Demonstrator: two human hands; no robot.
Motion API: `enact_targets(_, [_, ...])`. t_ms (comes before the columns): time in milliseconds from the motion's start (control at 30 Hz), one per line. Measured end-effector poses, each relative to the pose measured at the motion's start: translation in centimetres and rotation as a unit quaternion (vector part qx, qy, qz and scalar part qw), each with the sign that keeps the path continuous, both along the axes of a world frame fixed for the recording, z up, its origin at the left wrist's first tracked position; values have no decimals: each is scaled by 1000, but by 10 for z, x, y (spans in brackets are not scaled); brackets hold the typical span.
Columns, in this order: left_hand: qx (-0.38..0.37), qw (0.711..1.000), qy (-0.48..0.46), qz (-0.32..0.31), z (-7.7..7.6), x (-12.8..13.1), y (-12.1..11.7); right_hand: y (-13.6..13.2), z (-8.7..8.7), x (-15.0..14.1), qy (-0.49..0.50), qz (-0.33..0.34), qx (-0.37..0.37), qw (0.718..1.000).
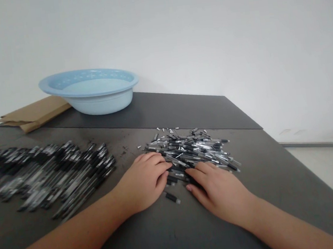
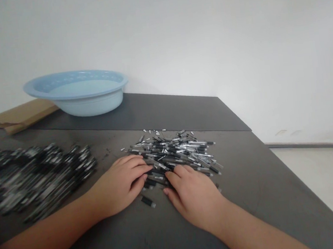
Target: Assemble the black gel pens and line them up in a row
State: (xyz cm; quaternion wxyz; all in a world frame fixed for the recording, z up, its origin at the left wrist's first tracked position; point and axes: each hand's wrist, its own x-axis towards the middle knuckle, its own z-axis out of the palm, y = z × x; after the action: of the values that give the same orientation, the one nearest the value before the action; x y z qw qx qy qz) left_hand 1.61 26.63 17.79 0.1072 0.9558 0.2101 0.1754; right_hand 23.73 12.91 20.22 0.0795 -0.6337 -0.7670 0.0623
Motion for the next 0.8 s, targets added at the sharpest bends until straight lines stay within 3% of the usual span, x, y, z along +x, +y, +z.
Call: enact_targets(800, [-22,999,-24,25,2,2,1,-1,-3,1,8,-8,17,1000])
